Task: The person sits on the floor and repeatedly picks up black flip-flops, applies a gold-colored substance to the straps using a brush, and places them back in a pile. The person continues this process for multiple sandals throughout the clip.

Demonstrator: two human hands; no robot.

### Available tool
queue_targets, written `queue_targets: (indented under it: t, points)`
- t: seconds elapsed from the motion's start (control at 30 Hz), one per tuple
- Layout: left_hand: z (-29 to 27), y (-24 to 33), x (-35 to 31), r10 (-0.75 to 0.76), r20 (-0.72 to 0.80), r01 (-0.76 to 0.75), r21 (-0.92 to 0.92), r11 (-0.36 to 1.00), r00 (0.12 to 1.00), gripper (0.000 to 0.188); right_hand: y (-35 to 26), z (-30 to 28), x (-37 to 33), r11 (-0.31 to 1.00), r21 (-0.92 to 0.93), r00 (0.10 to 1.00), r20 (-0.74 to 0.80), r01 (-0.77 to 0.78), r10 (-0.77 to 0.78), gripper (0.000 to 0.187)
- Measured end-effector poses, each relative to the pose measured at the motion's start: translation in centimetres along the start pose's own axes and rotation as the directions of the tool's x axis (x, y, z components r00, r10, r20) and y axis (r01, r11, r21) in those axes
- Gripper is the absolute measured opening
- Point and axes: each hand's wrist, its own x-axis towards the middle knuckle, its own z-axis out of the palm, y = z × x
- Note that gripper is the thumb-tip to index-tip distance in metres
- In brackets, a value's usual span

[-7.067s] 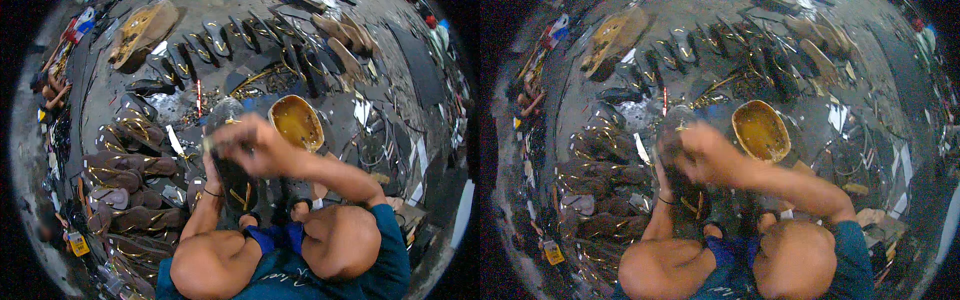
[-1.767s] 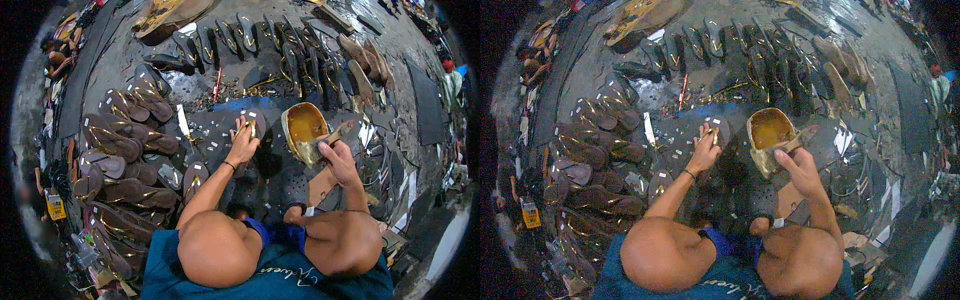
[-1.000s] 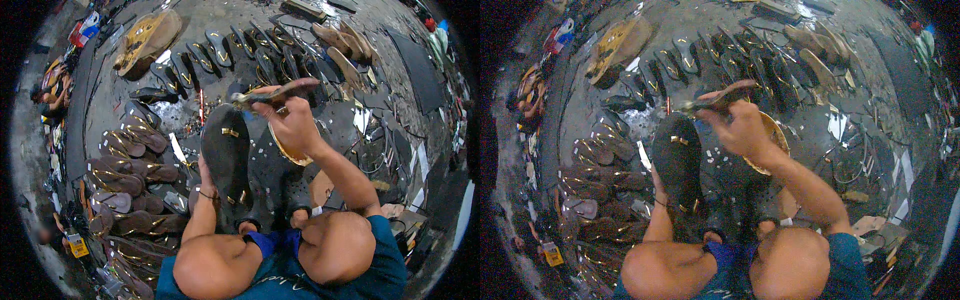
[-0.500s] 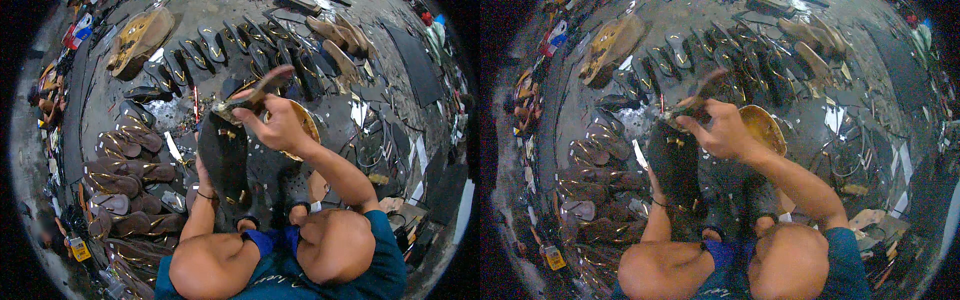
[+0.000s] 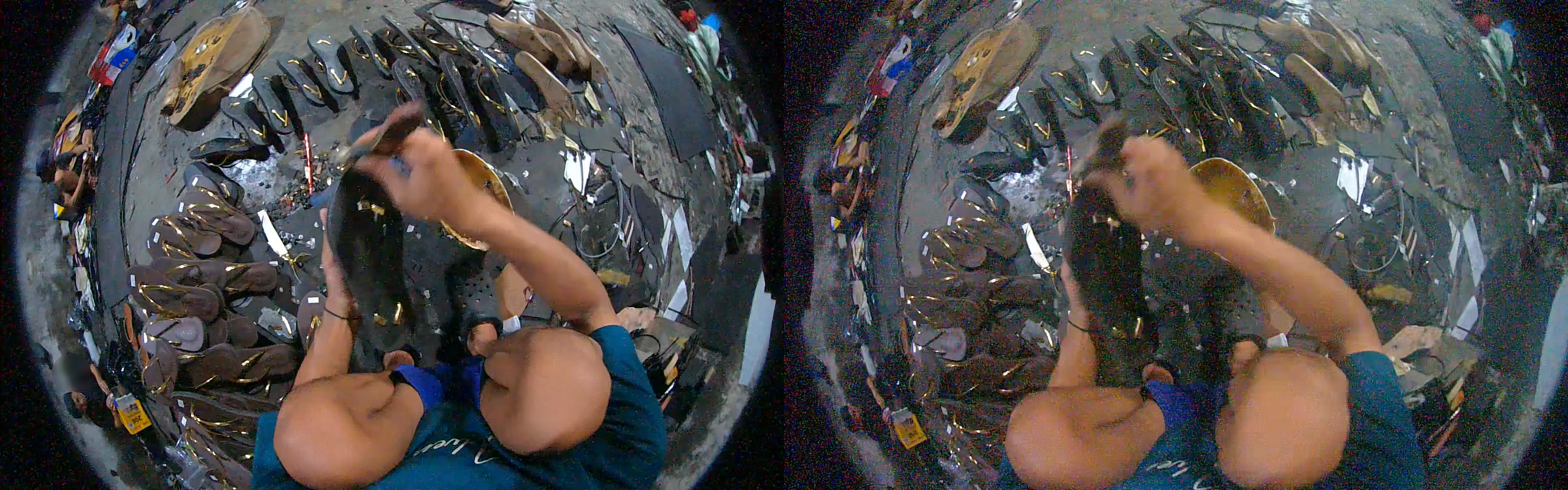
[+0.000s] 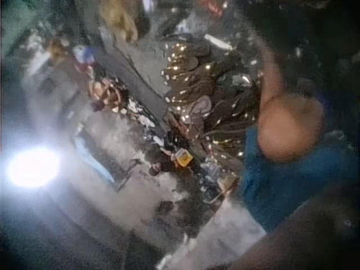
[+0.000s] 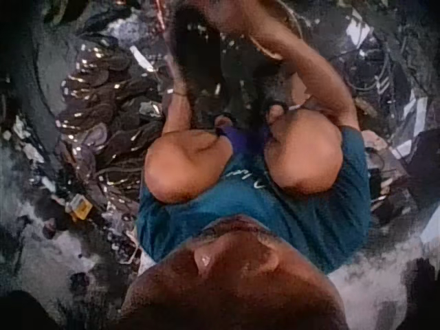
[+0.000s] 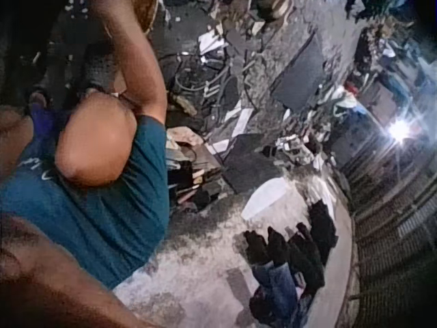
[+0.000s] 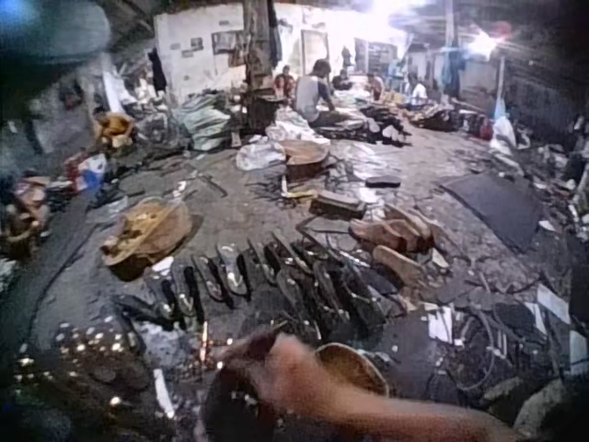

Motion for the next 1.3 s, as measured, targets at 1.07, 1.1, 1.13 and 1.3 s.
queue_targets:
  t: [1.07,1.1,1.13,1.3]
  points:
    - [-1.3,2.7,-1.3,-0.007,-0.398,0.044,0.083,0.996,0.918,0.050,-0.1,-9.7,-7.7,0.202,0.720,0.590,0.339,-0.664,0.732,0.032]
    - [0.2,2.8,-0.1,0.001,-0.366,0.038,0.099,0.994,0.931,0.050,-1.0,-8.5,-6.2,0.200,0.743,0.621,0.345,-0.639,0.704,0.032]
    - [1.5,3.3,0.5,0.016,-0.345,0.028,0.122,0.992,0.938,0.050,-2.2,-7.0,-4.7,0.185,0.766,0.650,0.360,-0.616,0.669,0.032]
    - [4.6,1.8,1.8,0.076,-0.260,-0.061,0.065,0.996,0.963,0.053,-3.3,-0.1,-1.9,0.925,0.373,0.995,0.090,-0.080,0.050,0.024]
